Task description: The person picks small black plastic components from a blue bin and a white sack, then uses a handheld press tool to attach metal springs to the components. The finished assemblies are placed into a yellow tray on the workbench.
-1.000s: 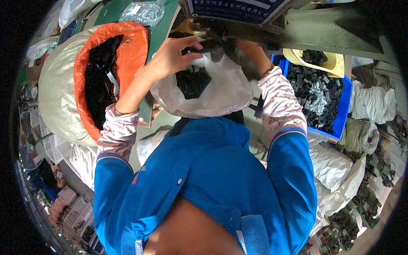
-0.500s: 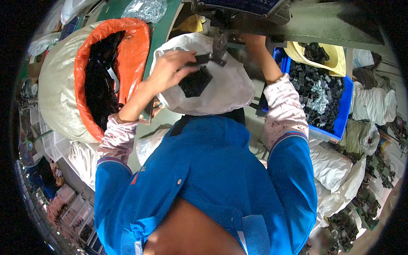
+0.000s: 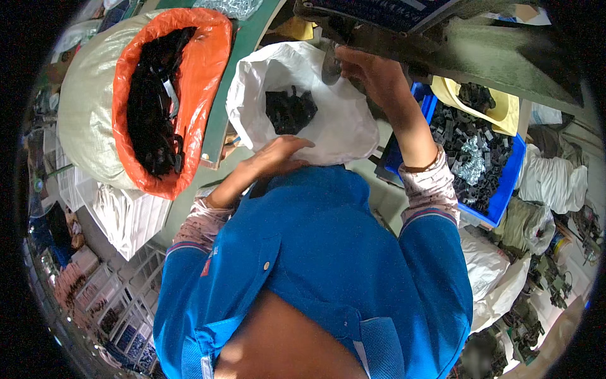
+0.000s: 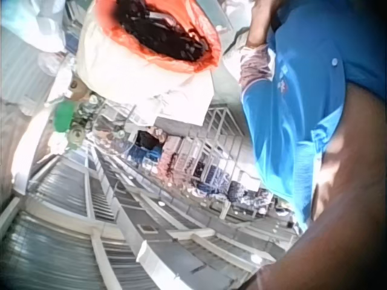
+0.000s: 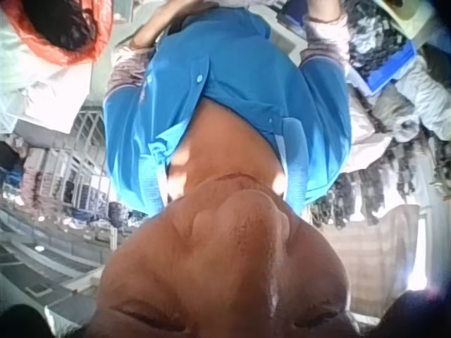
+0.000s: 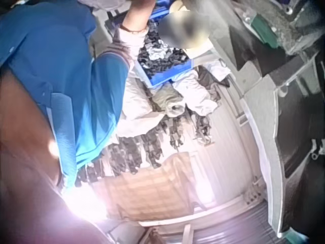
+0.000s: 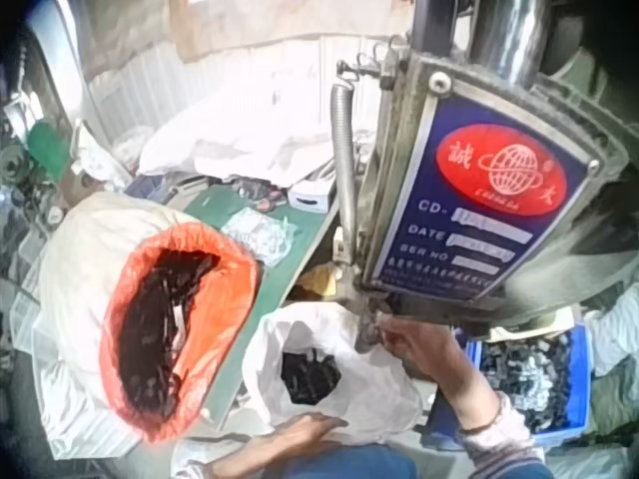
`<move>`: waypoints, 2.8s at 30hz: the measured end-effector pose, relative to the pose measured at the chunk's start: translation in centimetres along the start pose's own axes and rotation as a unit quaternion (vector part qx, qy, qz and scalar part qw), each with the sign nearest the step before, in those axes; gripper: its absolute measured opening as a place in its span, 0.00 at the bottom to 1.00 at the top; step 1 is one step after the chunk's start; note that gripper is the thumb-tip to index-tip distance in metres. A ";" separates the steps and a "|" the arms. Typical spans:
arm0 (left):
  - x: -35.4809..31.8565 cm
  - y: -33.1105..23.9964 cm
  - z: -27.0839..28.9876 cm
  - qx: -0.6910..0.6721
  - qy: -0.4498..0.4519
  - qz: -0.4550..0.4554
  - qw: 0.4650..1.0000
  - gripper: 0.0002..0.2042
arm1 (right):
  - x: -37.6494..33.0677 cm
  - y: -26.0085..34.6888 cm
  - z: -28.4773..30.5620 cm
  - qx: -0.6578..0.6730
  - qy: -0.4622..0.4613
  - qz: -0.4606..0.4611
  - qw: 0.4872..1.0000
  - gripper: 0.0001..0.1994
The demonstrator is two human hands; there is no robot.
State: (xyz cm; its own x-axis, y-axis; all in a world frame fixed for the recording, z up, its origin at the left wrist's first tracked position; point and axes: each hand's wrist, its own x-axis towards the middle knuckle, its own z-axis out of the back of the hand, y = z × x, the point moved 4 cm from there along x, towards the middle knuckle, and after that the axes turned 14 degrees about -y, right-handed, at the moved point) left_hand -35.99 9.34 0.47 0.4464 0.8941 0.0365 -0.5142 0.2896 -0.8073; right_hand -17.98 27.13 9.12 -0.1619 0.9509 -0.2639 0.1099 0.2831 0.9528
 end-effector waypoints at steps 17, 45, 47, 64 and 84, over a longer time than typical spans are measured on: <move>-1.6 2.9 3.8 0.164 -0.120 0.059 0.977 0.13 | -3.3 -18.2 10.2 -0.566 -0.129 0.013 0.814 0.29; -16.6 12.4 19.2 0.303 -0.413 0.431 0.742 0.17 | -7.0 -11.3 7.4 -0.190 -0.255 0.002 0.948 0.16; -19.0 15.9 18.9 0.360 -0.314 0.466 0.745 0.19 | -7.4 -11.3 7.6 -0.248 -0.290 -0.018 0.924 0.21; 4.7 -6.9 0.6 -0.609 -0.109 0.213 0.756 0.05 | -19.2 -5.3 7.7 0.028 -0.186 0.034 0.982 0.11; 14.7 -14.0 -12.4 -0.299 -0.067 0.179 0.935 0.07 | -25.7 -4.3 22.4 -0.456 -0.468 0.096 0.751 0.06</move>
State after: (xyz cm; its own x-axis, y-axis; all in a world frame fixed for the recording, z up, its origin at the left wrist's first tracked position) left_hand -13.15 14.18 5.01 0.2073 0.9438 -0.2575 -0.0930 -0.2430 -0.9656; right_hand 7.65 4.24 8.40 0.5781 0.7554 0.3085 -0.7430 0.3310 0.5817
